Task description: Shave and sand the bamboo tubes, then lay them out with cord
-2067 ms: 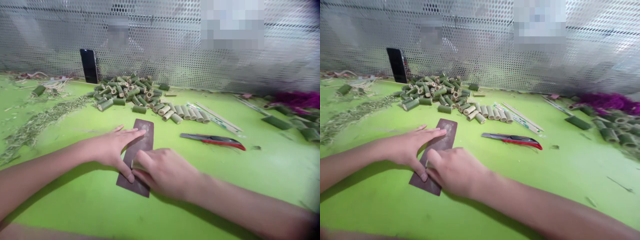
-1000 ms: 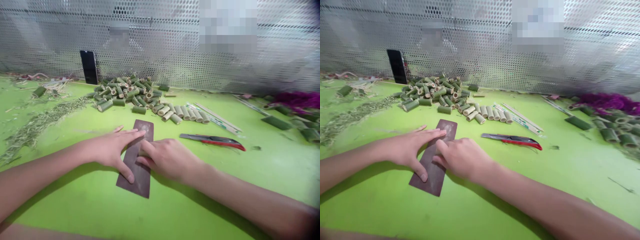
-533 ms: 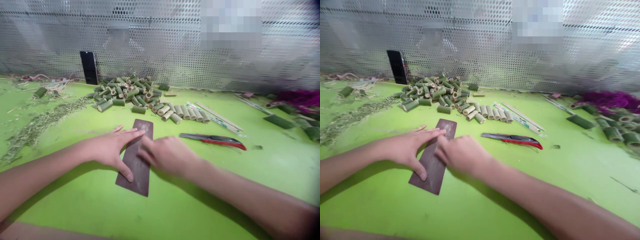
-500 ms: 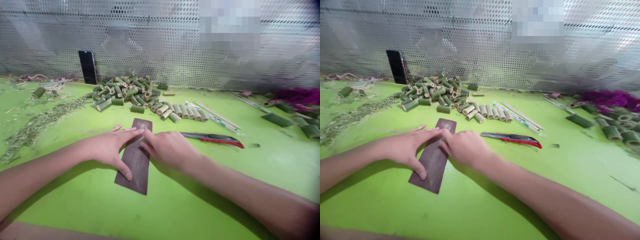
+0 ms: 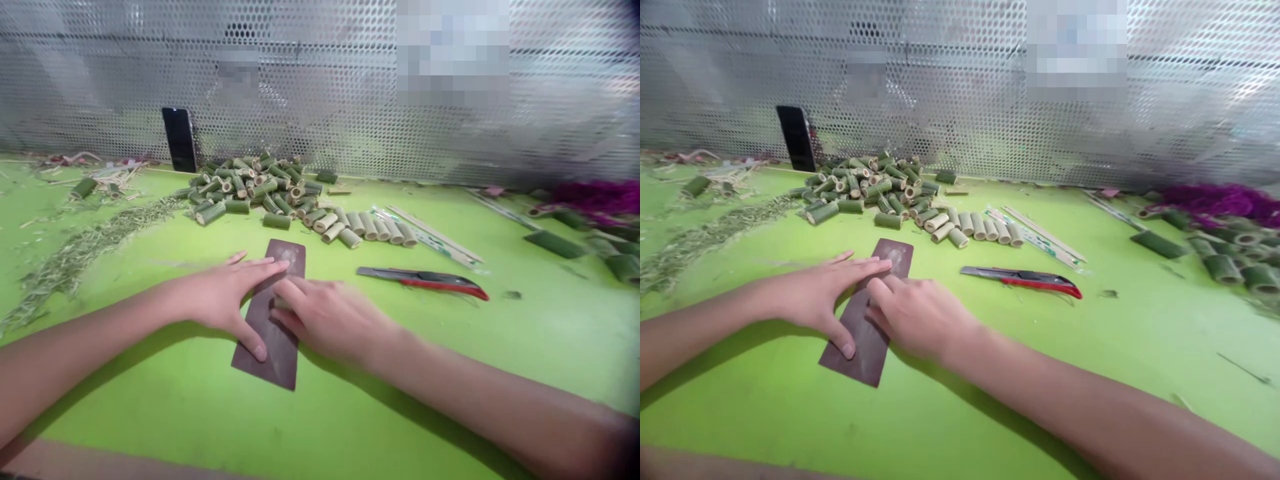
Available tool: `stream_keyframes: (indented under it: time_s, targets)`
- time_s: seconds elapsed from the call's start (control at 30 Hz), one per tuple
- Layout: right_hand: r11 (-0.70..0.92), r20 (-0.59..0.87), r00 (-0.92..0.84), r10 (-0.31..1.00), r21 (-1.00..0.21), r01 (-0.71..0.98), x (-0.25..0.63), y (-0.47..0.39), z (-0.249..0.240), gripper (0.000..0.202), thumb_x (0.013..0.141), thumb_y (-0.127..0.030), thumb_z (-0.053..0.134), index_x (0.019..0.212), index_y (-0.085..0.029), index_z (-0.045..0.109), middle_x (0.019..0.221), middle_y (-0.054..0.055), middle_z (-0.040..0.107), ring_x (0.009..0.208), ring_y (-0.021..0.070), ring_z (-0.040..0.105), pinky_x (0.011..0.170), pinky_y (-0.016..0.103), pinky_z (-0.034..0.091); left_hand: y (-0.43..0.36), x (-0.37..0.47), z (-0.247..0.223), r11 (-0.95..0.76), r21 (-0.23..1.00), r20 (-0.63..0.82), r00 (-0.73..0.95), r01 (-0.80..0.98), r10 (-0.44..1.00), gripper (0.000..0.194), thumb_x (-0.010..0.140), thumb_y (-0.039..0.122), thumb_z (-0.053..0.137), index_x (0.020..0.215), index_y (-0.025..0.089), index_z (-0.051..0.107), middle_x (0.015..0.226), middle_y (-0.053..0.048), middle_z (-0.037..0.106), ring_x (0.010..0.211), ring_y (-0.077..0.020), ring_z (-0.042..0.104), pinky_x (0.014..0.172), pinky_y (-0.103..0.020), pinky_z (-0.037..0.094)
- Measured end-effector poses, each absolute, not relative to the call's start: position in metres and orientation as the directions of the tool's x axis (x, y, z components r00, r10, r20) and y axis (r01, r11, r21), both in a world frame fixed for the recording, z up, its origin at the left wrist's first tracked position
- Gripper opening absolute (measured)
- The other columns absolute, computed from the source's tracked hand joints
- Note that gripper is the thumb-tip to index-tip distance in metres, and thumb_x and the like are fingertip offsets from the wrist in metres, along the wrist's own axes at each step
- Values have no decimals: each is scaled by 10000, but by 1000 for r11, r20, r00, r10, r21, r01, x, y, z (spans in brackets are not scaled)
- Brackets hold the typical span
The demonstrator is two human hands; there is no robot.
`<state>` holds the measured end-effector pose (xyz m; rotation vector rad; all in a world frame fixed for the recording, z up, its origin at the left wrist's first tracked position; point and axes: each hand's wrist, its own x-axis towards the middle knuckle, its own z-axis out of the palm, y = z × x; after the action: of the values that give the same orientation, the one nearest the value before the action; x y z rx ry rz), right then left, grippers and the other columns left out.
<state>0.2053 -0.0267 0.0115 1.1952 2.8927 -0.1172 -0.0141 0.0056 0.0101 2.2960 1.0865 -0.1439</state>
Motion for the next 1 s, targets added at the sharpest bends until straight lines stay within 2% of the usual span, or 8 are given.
stream_keyframes:
  time_s: [0.1,0.27,0.33,0.5,0.57,0.63,0.8,1.0]
  targets:
    - [752,-93,-757,647,-84,654,203,-32,13,164,1066,-324,505,1032,-185,585,810,20,724,548,157,613,471,281,239,5,-13,11,-465,457,-368,637,758,678,1429,575,831,822,1681,363,47,1762,-47,46,1602,-448,-21,1288,-689,80]
    - [753,-111,-745,658,80,653,200,-37,20,101,1015,-271,547,1024,-179,585,685,15,680,475,165,562,460,298,177,4,-14,11,-421,449,-404,599,788,691,1449,557,834,830,1671,405,8,1763,-27,7,1587,-483,-61,1260,-739,112]
    - [784,-128,-775,619,40,620,201,-36,22,135,1037,-310,521,1011,-196,588,662,1,666,454,151,536,461,290,179,4,-14,10,-411,448,-421,593,794,687,1445,560,826,834,1666,421,-4,1760,-19,-14,1587,-480,-68,1246,-762,117]
    - [672,-117,-665,737,21,741,204,-32,23,312,1096,-360,388,1024,-161,617,595,12,612,413,139,460,469,290,229,4,-13,10,-423,437,-398,592,794,701,1441,570,826,828,1677,374,23,1761,-55,18,1584,-500,-40,1239,-770,137]
    - [756,-101,-760,642,-82,650,205,-33,22,290,1076,-362,431,951,-178,617,633,15,624,460,144,480,493,295,261,3,-13,10,-430,440,-394,599,789,697,1414,589,809,831,1676,389,30,1760,-64,45,1581,-509,-16,1228,-772,178]
    - [783,-23,-817,576,-271,560,207,-33,20,296,1063,-367,453,868,-194,593,678,7,624,526,138,502,536,289,317,3,-13,9,-439,445,-383,608,781,695,1384,615,807,818,1675,396,28,1758,-67,55,1583,-505,5,1226,-771,185]
    - [428,155,-534,831,-792,436,218,-17,16,439,1095,-467,314,783,-214,491,690,-18,501,609,134,472,599,286,399,4,-15,7,-470,452,-334,632,758,699,1411,586,889,767,1682,364,49,1758,-73,51,1588,-484,-11,1254,-741,135]
    - [238,72,-531,844,-939,250,219,-8,12,483,1064,-577,367,761,-218,482,691,-28,467,606,132,425,617,303,390,5,-17,6,-445,460,-367,621,768,693,1413,571,916,750,1677,388,48,1759,-48,19,1586,-494,-32,1240,-767,133]
